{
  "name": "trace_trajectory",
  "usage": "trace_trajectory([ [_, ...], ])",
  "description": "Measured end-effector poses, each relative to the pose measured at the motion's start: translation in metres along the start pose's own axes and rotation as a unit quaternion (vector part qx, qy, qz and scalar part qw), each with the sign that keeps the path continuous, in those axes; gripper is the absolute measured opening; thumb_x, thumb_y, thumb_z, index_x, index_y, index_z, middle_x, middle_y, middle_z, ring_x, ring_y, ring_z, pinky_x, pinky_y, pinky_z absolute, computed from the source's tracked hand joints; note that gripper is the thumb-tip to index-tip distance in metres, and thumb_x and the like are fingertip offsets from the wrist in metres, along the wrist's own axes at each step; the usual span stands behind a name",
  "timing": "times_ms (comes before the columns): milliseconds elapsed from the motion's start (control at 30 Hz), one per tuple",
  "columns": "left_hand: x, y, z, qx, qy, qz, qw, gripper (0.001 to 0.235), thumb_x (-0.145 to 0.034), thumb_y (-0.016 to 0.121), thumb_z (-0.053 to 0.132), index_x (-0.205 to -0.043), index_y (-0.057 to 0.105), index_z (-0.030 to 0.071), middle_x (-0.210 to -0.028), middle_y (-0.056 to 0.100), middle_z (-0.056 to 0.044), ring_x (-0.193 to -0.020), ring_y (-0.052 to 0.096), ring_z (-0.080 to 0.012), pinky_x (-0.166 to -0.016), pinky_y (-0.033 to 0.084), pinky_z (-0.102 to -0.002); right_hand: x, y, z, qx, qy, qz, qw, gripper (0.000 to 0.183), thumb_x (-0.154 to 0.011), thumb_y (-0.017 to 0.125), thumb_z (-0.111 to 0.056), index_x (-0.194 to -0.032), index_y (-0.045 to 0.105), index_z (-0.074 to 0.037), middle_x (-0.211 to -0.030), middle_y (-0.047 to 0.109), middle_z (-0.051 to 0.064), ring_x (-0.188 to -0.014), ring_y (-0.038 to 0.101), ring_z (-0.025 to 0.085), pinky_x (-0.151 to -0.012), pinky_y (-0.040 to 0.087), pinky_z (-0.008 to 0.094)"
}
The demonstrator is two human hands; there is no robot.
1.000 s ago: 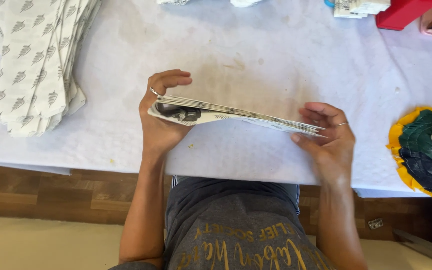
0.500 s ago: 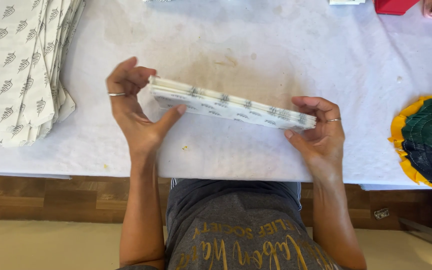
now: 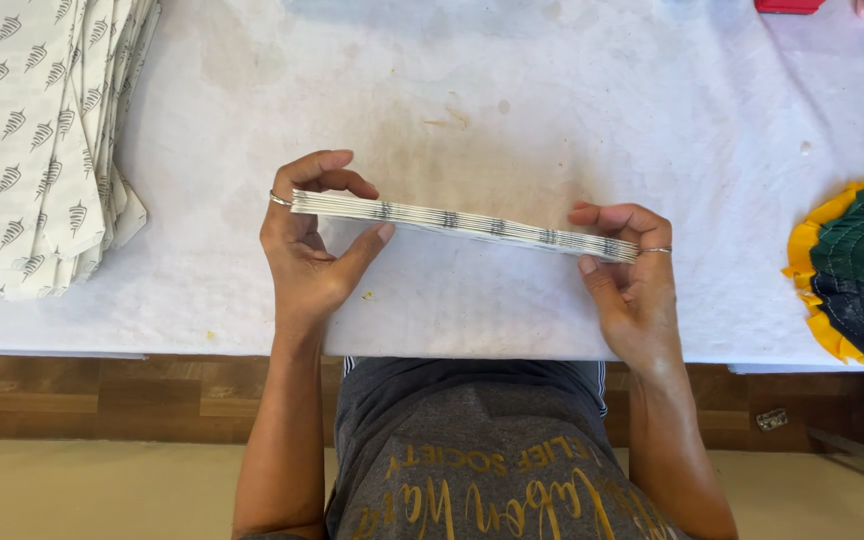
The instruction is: The person is manually aligning printed paper strips, applying glue to one end from a bottle, and folding them to assemble a stack.
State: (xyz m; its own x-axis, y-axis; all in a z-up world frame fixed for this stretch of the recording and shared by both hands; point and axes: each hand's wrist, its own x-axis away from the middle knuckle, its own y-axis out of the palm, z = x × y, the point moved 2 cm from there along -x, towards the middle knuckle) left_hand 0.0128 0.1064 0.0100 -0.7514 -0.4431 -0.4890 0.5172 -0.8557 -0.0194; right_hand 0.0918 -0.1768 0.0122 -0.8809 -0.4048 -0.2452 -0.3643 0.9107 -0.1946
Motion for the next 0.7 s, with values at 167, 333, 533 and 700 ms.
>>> trace_trajectory([
  [167,0.001,0.0,0.001,-0.007,-0.035,0.004,0.999,0.048,-0.08,0.081,-0.016,-0.122,0.063,-0.002,-0.09,0.071,-0.018,-0.089,0.071,-0.0262,-0.093,0.056,-0.041,0.002,-0.001,0.0,0.009,0.011,-0.008,1.0,0.025,-0.1,0.049,0.015,-0.121,0.039,0.007,-0.118,0.06,0.027,-0.132,0.056,0.043,-0.114,0.043,0.055],
  [333,0.006,-0.004,0.003,0.027,-0.062,0.042,0.997,0.042,-0.079,0.084,-0.014,-0.114,0.064,-0.002,-0.088,0.072,-0.016,-0.086,0.071,-0.022,-0.092,0.057,-0.038,0.016,-0.039,0.045,0.039,0.021,0.059,0.997,0.02,-0.095,0.069,0.01,-0.11,0.058,0.004,-0.106,0.065,0.016,-0.11,0.064,0.023,-0.104,0.052,0.039],
  [533,0.009,-0.001,0.06,-0.123,0.034,0.086,0.988,0.069,-0.1,0.075,0.009,-0.154,0.033,0.01,-0.139,0.059,-0.017,-0.133,0.061,-0.0272,-0.116,0.046,-0.039,0.029,-0.06,-0.004,0.044,-0.047,0.208,0.976,0.045,-0.077,0.088,0.018,-0.116,0.066,0.011,-0.097,0.069,0.02,-0.082,0.07,0.018,-0.075,0.061,0.022],
  [700,0.013,0.055,0.145,-0.234,0.229,-0.075,0.942,0.054,-0.101,0.06,0.038,-0.138,0.047,-0.001,-0.134,0.059,-0.018,-0.129,0.058,-0.0356,-0.115,0.048,-0.055,0.05,-0.018,-0.085,0.005,-0.093,0.199,0.976,0.052,-0.078,0.077,0.025,-0.115,0.045,0.008,-0.092,0.064,0.031,-0.079,0.071,0.03,-0.078,0.067,0.039],
])
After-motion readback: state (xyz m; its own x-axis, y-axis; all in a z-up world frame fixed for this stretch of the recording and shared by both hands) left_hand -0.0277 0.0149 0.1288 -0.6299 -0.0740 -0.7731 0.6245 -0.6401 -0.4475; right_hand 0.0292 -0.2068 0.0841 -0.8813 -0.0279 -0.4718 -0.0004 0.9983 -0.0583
